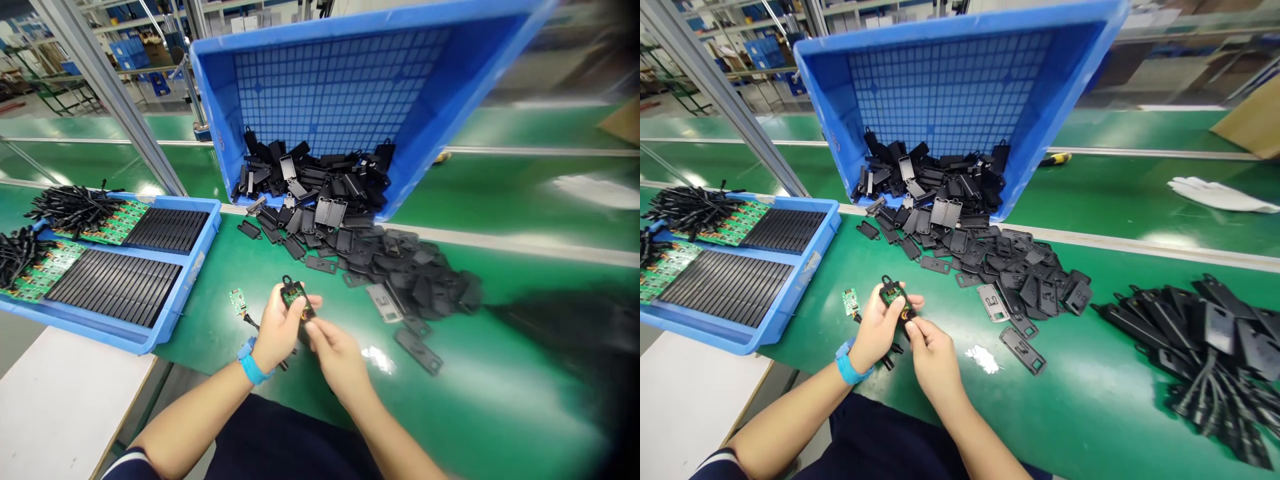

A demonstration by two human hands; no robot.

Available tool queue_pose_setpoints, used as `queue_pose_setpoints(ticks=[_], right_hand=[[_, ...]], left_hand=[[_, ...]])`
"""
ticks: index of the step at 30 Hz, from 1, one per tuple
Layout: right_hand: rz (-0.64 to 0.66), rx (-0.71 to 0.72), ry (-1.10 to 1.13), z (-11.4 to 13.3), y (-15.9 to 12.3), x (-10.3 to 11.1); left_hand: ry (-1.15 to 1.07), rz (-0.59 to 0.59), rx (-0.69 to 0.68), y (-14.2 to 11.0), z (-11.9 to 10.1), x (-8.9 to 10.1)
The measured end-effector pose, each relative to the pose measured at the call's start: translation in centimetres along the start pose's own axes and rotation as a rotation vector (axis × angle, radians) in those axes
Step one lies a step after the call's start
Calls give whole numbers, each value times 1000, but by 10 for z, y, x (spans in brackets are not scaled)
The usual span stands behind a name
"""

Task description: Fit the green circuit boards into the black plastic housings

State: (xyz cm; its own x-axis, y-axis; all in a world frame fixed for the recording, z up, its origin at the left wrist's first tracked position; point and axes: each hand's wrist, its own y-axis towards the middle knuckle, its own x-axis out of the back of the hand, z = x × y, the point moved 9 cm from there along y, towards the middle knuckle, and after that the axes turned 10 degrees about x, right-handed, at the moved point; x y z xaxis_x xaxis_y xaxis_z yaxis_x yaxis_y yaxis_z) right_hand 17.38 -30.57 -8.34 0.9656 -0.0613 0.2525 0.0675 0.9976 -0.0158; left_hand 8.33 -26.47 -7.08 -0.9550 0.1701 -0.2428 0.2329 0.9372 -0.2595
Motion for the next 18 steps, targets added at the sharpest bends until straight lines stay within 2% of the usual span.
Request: queue_pose_setpoints(ticks=[6,11,15,18], right_hand=[[-71,30,-68,-7,3,-4],[105,135,-137,3,11,-17],[272,351,-335,23,43,-9],[210,478,-619,25,84,15]], left_hand=[[7,-130,-61,-7,-1,5],[27,-191,-71,-16,-6,12],[-180,-298,-62,-15,-29,42],[-332,-289,50,-8,-35,57]])
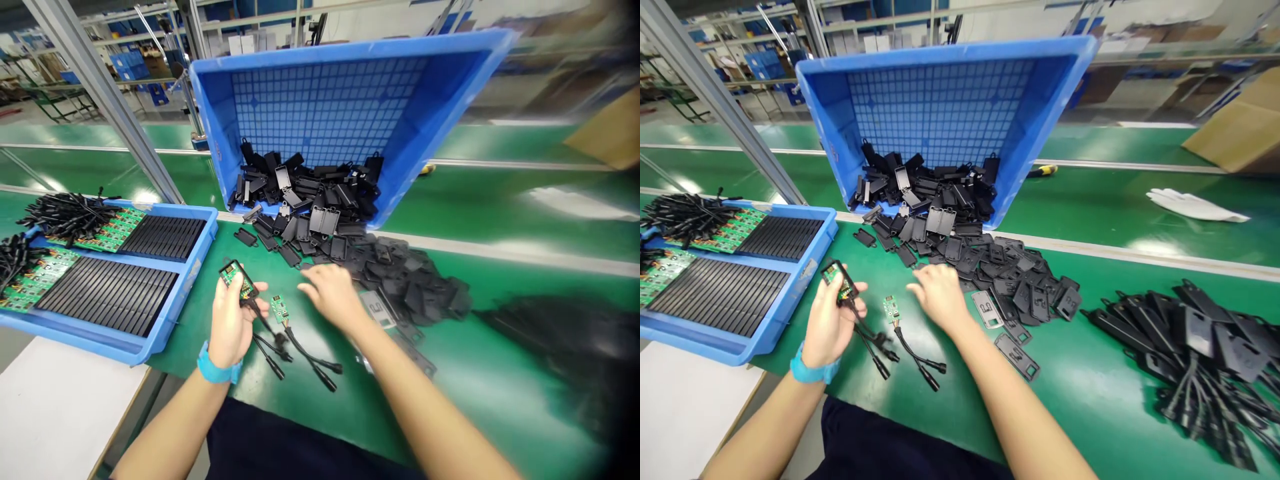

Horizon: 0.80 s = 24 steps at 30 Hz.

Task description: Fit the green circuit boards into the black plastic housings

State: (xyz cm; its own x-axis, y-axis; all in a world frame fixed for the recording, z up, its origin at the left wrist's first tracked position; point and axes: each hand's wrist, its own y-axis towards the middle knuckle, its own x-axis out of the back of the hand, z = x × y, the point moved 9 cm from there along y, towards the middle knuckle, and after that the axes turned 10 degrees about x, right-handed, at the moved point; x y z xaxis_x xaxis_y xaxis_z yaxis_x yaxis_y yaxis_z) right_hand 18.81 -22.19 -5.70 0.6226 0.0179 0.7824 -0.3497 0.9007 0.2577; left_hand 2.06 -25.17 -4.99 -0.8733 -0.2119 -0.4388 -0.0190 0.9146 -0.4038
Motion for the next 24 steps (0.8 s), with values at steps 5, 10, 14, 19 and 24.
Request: queue_pose_setpoints(ticks=[5,10,14,19,24], right_hand=[[20,34,-219,-39,24,5],[-22,-40,-230,-39,11,25],[-16,-122,-34,-24,-20,51],[-28,-244,510,-9,-70,55],[-210,-324,779,-17,-98,52]], left_hand=[[-64,168,431,4,44,-8],[-91,326,511,-1,71,-26],[-62,399,467,-6,75,-40],[26,461,388,-14,80,-57],[160,506,395,-25,90,-73]])
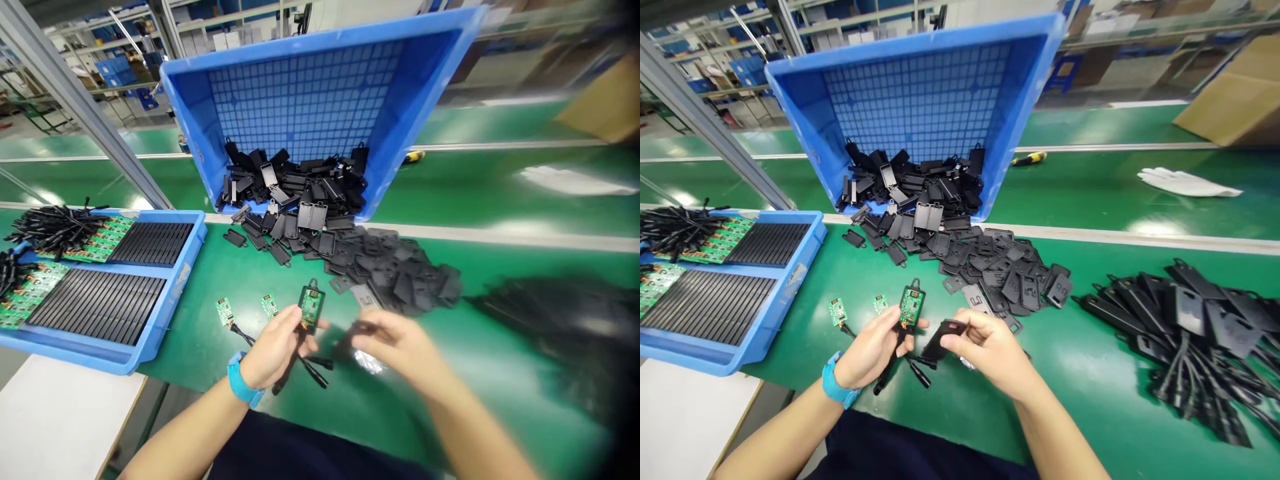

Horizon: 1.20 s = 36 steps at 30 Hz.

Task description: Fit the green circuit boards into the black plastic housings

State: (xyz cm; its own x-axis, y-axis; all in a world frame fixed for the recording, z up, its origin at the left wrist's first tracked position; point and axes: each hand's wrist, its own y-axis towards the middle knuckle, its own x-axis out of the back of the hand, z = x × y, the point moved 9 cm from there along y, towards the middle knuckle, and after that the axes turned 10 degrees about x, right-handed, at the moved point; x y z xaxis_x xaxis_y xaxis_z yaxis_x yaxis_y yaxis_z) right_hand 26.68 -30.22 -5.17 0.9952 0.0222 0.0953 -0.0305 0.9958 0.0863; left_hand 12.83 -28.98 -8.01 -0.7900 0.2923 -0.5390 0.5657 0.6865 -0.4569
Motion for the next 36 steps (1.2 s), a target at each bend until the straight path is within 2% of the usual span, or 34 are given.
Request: queue_pose_setpoints(ticks=[3,6,8,10,15,21,28,30,36], right_hand=[[6,66,148,1,-3,-4],[-2,-57,240,-10,-5,-12],[-66,-143,278,-18,-6,-12],[-121,-157,280,-20,-5,-11],[-151,-93,215,-17,2,-10],[-253,-89,113,-13,0,2],[-335,-116,192,-13,-5,7],[-330,-128,202,-17,-8,5],[-164,-73,343,-20,-15,-9]], left_hand=[[39,-26,6,2,5,-6],[32,-47,-18,4,9,-9],[45,-64,-32,5,12,-10],[81,-74,-41,5,14,-12],[229,-93,-76,2,17,-17],[382,-82,-83,4,22,-24],[605,-130,-202,-2,15,-30],[648,-148,-229,-4,14,-30],[799,-195,-254,-9,14,-30]])
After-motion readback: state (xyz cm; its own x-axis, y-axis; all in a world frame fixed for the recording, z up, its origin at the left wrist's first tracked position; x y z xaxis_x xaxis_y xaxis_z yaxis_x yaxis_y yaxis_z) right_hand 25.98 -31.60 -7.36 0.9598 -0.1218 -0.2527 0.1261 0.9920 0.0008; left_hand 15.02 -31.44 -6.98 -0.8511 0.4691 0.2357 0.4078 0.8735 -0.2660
